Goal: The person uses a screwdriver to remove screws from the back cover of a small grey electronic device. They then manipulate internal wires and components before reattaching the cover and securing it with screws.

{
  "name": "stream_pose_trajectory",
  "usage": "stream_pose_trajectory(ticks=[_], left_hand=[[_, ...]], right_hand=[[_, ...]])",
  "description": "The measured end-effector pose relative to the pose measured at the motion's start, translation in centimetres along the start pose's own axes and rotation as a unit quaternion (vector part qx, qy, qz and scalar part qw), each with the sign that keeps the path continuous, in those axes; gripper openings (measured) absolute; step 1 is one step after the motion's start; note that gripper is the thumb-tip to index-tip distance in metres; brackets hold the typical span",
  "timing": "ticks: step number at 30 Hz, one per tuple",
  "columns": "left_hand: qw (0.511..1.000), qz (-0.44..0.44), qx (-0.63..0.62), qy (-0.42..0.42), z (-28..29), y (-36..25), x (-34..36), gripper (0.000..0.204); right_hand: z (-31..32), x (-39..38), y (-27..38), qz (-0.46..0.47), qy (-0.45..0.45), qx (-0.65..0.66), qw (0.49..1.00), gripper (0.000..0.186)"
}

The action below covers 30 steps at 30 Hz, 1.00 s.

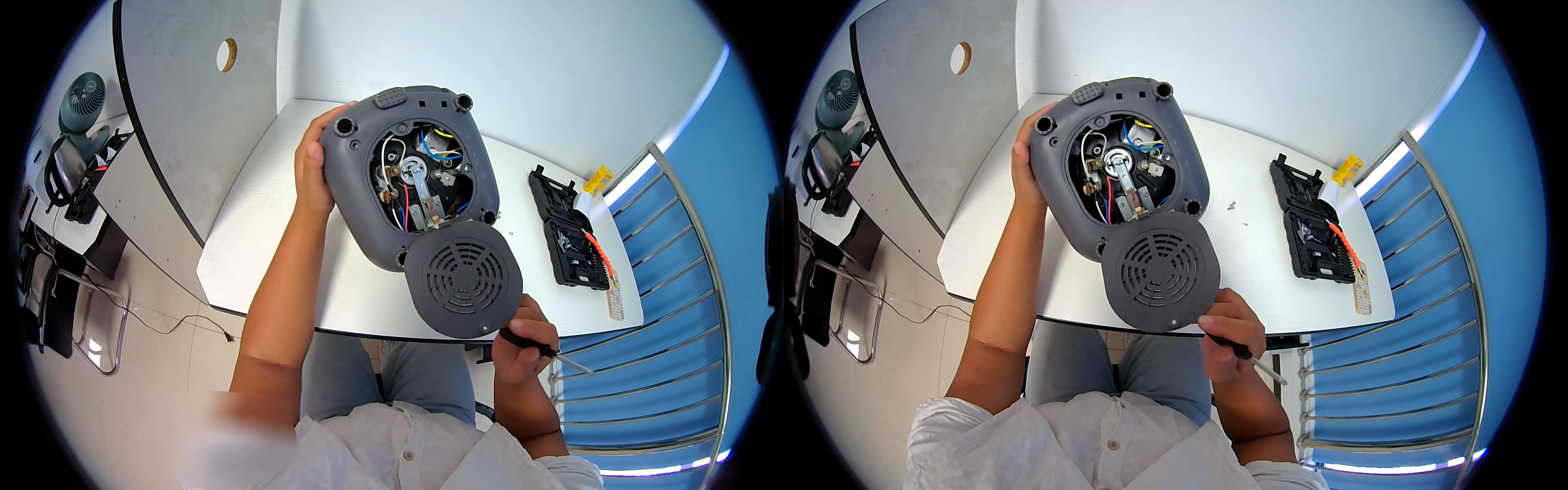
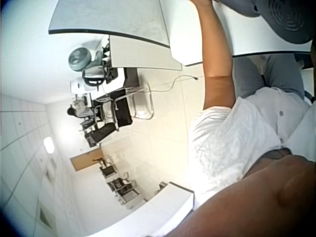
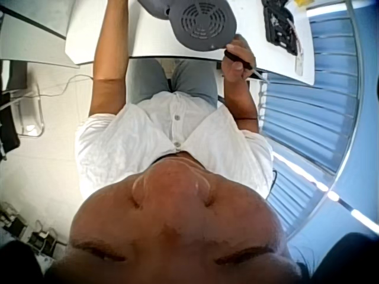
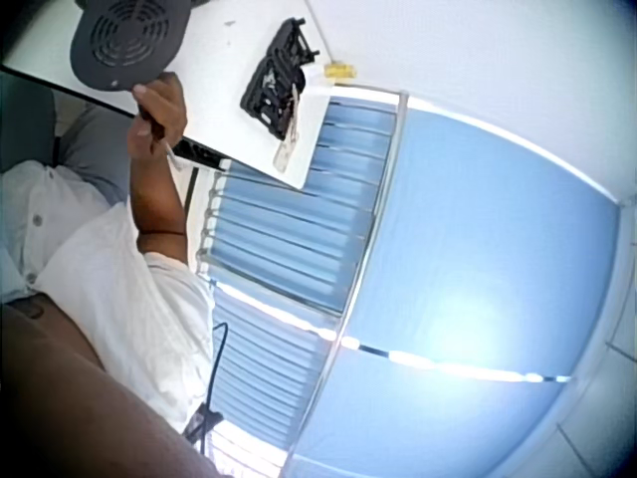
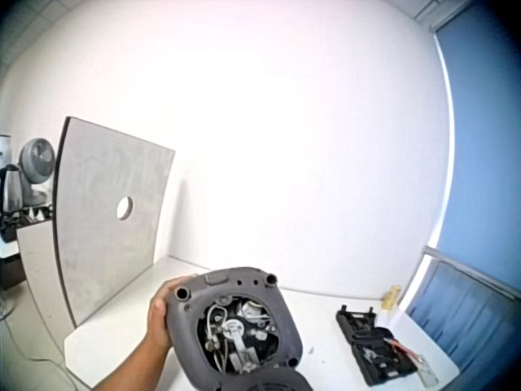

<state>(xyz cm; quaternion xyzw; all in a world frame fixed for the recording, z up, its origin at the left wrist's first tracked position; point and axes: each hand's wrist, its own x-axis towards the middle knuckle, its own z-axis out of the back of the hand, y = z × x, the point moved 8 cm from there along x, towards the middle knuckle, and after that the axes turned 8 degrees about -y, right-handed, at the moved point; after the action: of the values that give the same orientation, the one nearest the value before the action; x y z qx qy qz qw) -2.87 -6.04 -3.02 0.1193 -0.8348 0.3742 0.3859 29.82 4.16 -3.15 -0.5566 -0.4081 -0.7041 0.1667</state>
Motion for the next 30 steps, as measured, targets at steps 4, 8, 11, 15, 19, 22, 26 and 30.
stream_pose_trajectory(ticks=[4, 8, 11, 15, 19, 22, 26, 30], left_hand=[[1.000, -0.005, 0.002, 0.011, -0.3, -0.4, -0.1, 0.084], [1.000, -0.014, -0.003, 0.019, -0.6, -0.3, -0.1, 0.084], [1.000, -0.015, -0.010, 0.024, -0.7, -0.3, -0.1, 0.083], [0.999, -0.023, -0.015, 0.028, -0.8, -0.4, -0.2, 0.082], [0.999, -0.020, -0.007, 0.029, -1.1, -0.6, -0.3, 0.082], [0.999, -0.024, -0.003, 0.027, -1.1, -0.5, -0.3, 0.082], [0.999, -0.026, -0.006, 0.027, -1.1, -0.6, -0.2, 0.081], [0.999, -0.025, 0.013, 0.038, -1.4, -1.2, -0.3, 0.081]], right_hand=[[0.0, -0.8, 0.1, -0.005, 0.017, -0.019, 1.000, 0.038], [0.1, -1.4, -0.4, -0.025, 0.016, 0.007, 1.000, 0.039], [0.2, -1.5, -0.5, -0.036, 0.014, 0.019, 0.999, 0.040], [-0.2, -0.7, -0.1, -0.027, 0.019, 0.028, 0.999, 0.040], [-0.6, -0.4, 0.1, -0.019, 0.021, 0.017, 0.999, 0.039], [-0.6, -0.7, 0.1, -0.026, 0.017, 0.018, 0.999, 0.039], [-0.5, -1.5, -0.1, -0.032, 0.017, 0.019, 0.999, 0.039], [-0.9, -0.7, 0.3, -0.006, -0.002, -0.021, 1.000, 0.042]])
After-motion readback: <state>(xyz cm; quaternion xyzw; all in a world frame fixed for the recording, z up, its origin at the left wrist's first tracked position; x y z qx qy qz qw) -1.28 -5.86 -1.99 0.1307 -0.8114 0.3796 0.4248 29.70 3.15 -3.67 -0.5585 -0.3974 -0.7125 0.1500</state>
